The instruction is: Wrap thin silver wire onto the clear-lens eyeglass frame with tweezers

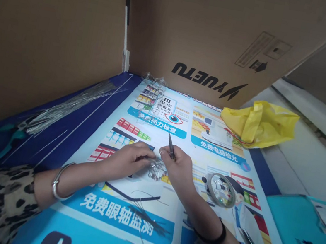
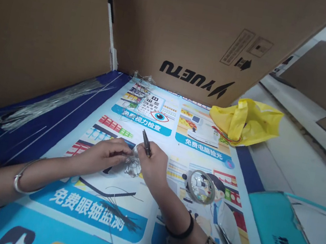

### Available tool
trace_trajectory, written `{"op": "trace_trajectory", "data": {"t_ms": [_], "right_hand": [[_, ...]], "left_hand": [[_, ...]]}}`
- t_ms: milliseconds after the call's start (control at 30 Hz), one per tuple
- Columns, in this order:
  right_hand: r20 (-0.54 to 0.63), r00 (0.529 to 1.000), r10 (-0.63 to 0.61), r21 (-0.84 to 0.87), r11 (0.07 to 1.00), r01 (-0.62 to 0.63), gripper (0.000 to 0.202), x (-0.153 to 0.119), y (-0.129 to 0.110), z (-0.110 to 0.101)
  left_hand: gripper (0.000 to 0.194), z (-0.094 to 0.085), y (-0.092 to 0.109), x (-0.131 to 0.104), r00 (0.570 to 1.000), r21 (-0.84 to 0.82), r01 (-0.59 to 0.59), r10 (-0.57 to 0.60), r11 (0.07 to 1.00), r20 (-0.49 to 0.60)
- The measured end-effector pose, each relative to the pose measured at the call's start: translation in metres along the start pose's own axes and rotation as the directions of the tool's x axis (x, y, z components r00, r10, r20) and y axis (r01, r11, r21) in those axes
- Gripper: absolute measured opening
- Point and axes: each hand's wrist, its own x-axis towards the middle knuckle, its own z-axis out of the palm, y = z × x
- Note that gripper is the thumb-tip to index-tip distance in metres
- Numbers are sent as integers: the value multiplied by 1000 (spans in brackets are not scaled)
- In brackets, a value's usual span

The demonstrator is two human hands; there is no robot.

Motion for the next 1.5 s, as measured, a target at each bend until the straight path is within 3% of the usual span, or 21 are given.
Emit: {"op": "trace_trajectory", "data": {"t_ms": [533,700,867,1100,1500], "right_hand": [[-15,1000,-2,18,1000,3,14,-1,-1,1],[9,1000,-9,29,1000,8,15,-1,2,-2],[67,998,-5,83,997,0,14,-3,2,-11],[117,993,30,200,978,-53,17,-2,0,-16],[133,989,-65,186,982,39,16,-5,-2,-17]], "left_hand": [[15,3,-2,6,996,69,-80,77,994,47],[10,-5,7,5,996,-93,88,-84,992,43],[15,-8,5,5,969,-321,248,-241,914,60],[17,-7,3,5,960,-447,272,-275,852,59],[20,-6,5,4,950,-488,296,-308,821,58]]}}
